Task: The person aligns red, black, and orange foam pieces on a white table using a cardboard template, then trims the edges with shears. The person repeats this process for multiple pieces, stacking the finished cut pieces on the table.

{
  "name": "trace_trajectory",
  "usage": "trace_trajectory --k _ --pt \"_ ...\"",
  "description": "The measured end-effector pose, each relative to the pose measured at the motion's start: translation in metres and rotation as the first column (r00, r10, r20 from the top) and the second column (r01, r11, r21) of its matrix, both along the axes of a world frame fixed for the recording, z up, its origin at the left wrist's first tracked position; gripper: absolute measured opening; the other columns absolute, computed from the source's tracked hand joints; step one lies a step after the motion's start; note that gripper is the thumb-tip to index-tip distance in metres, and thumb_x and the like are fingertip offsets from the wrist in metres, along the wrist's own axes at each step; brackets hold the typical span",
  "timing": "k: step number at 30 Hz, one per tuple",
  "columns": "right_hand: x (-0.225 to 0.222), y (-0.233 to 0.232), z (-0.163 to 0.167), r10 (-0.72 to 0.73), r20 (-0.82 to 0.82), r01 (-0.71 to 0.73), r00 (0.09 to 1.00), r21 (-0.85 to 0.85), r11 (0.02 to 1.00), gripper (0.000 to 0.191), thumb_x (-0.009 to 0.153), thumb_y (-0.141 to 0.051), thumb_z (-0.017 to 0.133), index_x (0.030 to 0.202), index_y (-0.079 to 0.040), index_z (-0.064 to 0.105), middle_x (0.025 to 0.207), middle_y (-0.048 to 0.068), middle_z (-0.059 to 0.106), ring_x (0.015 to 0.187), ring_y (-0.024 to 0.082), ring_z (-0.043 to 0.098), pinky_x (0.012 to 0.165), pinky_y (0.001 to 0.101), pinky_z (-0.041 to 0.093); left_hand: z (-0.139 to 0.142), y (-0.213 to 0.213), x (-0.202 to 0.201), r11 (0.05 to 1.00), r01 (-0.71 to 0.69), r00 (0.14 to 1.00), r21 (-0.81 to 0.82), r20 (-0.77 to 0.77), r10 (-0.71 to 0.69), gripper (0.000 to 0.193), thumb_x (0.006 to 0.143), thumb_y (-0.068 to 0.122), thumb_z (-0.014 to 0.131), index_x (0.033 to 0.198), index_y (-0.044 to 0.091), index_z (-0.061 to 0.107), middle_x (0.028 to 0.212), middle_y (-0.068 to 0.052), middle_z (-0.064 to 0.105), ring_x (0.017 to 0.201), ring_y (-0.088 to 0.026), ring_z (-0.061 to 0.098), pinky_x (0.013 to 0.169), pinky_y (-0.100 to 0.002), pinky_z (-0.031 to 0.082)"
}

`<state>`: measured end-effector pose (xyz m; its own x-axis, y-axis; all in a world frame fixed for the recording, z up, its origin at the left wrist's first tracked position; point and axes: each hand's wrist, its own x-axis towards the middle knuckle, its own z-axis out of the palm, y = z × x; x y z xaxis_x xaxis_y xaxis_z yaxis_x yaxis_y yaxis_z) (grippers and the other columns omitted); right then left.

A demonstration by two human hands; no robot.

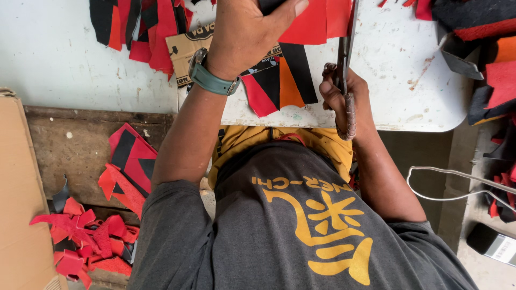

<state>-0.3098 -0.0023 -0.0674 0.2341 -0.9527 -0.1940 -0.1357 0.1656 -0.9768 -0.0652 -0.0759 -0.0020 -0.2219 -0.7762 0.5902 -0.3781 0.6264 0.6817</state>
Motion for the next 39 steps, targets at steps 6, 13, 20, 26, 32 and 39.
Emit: trace_trajectory --k 6,13,20,26,32,39 --pt "-0.005 0.0 0.003 0.083 0.042 -0.079 0.996 -0.086 0.993 0.032 0.1 -0.034 0.071 0.094 -0.007 0.053 0.085 0.001 0.055 0.075 0.012 0.055 0.069 0.0275 0.047 -0.002 -0.001 0.003 1.0 0.007 1.0 0.0 0.029 -0.007 0.029 0.112 0.009 0.069 0.084 0.001 0.068 0.061 0.0 0.059 0.051 -0.007 0.056 0.048 -0.024 0.039" --pt "-0.001 0.001 0.003 -0.011 -0.033 0.011 0.999 -0.019 1.0 0.027 0.102 -0.028 0.07 0.095 -0.006 0.056 0.078 -0.001 0.054 0.067 0.009 0.055 0.061 0.026 0.049 -0.002 0.003 0.002 1.0 -0.03 0.999 0.007 0.044 0.029 0.031 0.11 0.009 0.071 0.081 0.0 0.064 0.058 -0.001 0.055 0.049 -0.009 0.052 0.047 -0.027 0.036" --pt "0.003 0.002 0.001 -0.054 -0.049 0.054 0.997 -0.013 0.998 0.026 0.102 -0.026 0.07 0.099 -0.002 0.061 0.072 -0.002 0.055 0.06 0.008 0.054 0.056 0.025 0.048 0.0 0.004 0.001 1.0 -0.023 1.0 0.0 0.015 0.023 0.029 0.11 0.01 0.072 0.084 0.0 0.065 0.06 -0.001 0.056 0.051 -0.009 0.053 0.049 -0.027 0.038" --pt "0.004 0.002 0.002 -0.059 -0.029 0.059 0.998 -0.013 0.998 0.023 0.103 -0.024 0.068 0.097 -0.002 0.063 0.069 -0.003 0.054 0.057 0.007 0.051 0.053 0.0243 0.046 -0.003 0.003 0.002 1.0 -0.024 1.0 0.001 0.001 0.024 0.031 0.11 0.013 0.073 0.083 0.001 0.066 0.058 -0.001 0.054 0.05 -0.008 0.052 0.047 -0.026 0.036" --pt "0.005 0.002 0.005 -0.073 -0.069 0.073 0.995 -0.004 0.997 0.022 0.103 -0.021 0.064 0.089 -0.003 0.063 0.068 -0.002 0.055 0.054 0.006 0.052 0.05 0.0242 0.046 -0.004 0.002 0.002 1.0 -0.029 1.0 0.002 0.01 0.029 0.032 0.11 0.013 0.073 0.081 0.002 0.066 0.056 0.0 0.053 0.048 -0.008 0.051 0.046 -0.025 0.035" --pt "0.003 0.004 0.0 -0.033 -0.081 0.029 0.996 -0.056 0.998 0.038 0.111 -0.02 0.062 0.077 -0.003 0.054 0.061 0.001 0.052 0.051 0.009 0.048 0.048 0.0264 0.039 -0.001 0.005 -0.002 0.999 -0.039 0.999 -0.034 0.034 0.04 0.025 0.11 0.014 0.075 0.089 0.001 0.068 0.062 -0.001 0.055 0.052 -0.009 0.05 0.05 -0.027 0.036"
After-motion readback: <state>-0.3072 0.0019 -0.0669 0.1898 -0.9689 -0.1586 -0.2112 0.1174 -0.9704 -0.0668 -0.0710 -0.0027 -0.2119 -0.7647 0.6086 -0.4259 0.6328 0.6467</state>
